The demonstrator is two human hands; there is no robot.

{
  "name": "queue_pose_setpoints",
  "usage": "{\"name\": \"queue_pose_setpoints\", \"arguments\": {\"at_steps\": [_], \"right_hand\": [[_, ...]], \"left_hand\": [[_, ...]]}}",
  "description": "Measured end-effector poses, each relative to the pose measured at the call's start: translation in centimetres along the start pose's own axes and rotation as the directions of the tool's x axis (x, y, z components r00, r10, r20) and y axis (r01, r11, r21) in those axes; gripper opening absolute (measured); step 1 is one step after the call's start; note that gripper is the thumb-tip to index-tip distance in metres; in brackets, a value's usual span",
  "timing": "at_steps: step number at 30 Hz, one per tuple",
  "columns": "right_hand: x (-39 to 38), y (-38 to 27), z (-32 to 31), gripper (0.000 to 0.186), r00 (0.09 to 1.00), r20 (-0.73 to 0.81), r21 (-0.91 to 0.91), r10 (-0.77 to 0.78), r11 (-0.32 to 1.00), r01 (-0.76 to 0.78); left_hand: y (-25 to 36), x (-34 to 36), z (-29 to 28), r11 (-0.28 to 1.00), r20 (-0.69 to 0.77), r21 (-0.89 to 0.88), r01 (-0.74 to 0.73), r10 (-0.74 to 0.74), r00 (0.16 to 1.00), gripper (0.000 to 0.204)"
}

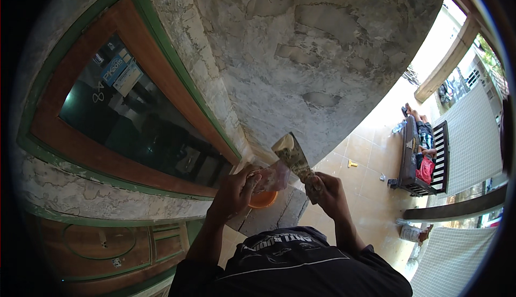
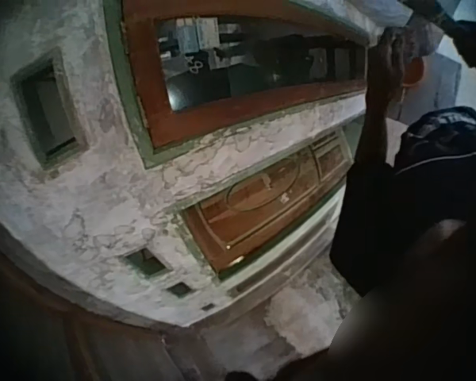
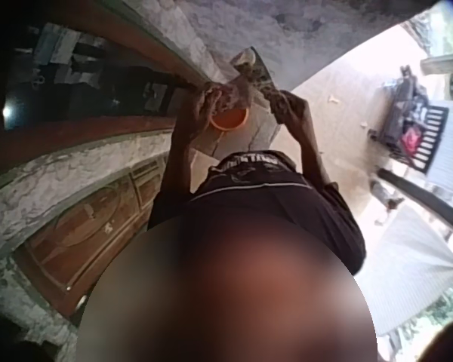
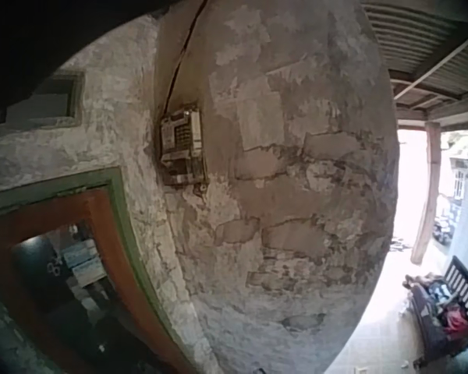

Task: The person applies putty from a bucket onto a weathered wall using a plastic plate, then smooths the putty into the wall surface with a scraper knife.

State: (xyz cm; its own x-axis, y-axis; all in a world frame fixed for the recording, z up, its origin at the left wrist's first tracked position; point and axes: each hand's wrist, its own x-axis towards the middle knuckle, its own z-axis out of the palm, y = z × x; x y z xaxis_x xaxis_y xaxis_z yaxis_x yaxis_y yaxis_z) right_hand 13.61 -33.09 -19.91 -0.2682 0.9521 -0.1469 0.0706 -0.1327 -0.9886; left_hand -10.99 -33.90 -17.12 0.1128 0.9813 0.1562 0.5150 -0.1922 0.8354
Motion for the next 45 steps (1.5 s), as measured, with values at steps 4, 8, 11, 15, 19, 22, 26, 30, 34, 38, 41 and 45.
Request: {"name": "queue_pose_setpoints", "arguments": {"at_steps": [4,8,11,15,19,22,26,30,34,38,41,45], "right_hand": [[0.8,0.2,0.0,0.028,0.999,-0.042,0.084,-0.031,0.996,0.035],[2.1,2.2,1.1,0.015,0.961,-0.146,-0.211,-0.235,0.956,0.201],[2.8,3.2,2.6,0.033,0.898,-0.170,-0.305,-0.405,0.889,0.343],[3.7,6.0,2.2,0.041,0.766,-0.153,-0.497,-0.625,0.718,0.487],[4.0,6.8,0.4,0.042,0.680,-0.078,-0.621,-0.730,0.568,0.539],[3.4,6.5,0.0,0.038,0.715,-0.004,-0.642,-0.699,0.550,0.533],[2.1,4.2,-1.2,0.016,0.977,-0.068,-0.043,-0.203,0.979,0.200],[1.6,2.1,-1.8,0.035,0.985,0.163,0.079,-0.054,0.996,0.041],[2.6,2.0,-2.3,0.033,0.970,0.239,-0.003,0.038,0.999,-0.038],[3.2,1.4,-2.9,0.034,0.955,0.293,0.079,0.053,0.994,-0.079],[3.5,1.7,-3.1,0.034,0.931,0.354,0.095,0.088,0.987,-0.129],[3.5,1.5,-3.0,0.034,0.911,0.406,0.121,0.075,0.983,-0.135]], "left_hand": [[-1.5,-0.2,0.6,0.862,-0.052,-0.465,0.203,-0.255,0.965,0.019],[-2.2,-0.8,1.0,0.542,-0.011,-0.805,0.241,-0.420,0.908,0.018],[-1.6,-0.7,1.1,0.437,0.050,-0.859,0.267,-0.447,0.893,0.018],[-1.3,-0.3,-0.3,0.382,0.075,-0.887,0.261,-0.438,0.896,0.014],[-3.2,-0.7,-2.3,0.103,0.216,-0.965,0.242,-0.211,0.953,0.013],[-1.8,-0.5,-1.7,0.434,-0.085,-0.889,0.144,-0.467,0.880,0.015],[-1.8,0.2,-0.6,0.618,-0.311,-0.785,0.051,-0.463,0.830,0.019],[-0.4,0.4,0.0,0.777,-0.383,-0.629,0.036,-0.350,0.855,0.024],[1.2,-0.3,1.3,0.876,-0.285,-0.445,0.185,-0.334,0.899,0.018],[1.1,-0.7,1.8,0.998,-0.275,0.064,-0.026,0.042,0.961,0.017],[-0.1,-0.9,0.9,0.977,-0.217,0.169,-0.132,0.167,0.962,0.020],[-1.3,-1.2,0.1,0.896,-0.147,0.387,-0.218,0.294,0.945,0.032]]}}
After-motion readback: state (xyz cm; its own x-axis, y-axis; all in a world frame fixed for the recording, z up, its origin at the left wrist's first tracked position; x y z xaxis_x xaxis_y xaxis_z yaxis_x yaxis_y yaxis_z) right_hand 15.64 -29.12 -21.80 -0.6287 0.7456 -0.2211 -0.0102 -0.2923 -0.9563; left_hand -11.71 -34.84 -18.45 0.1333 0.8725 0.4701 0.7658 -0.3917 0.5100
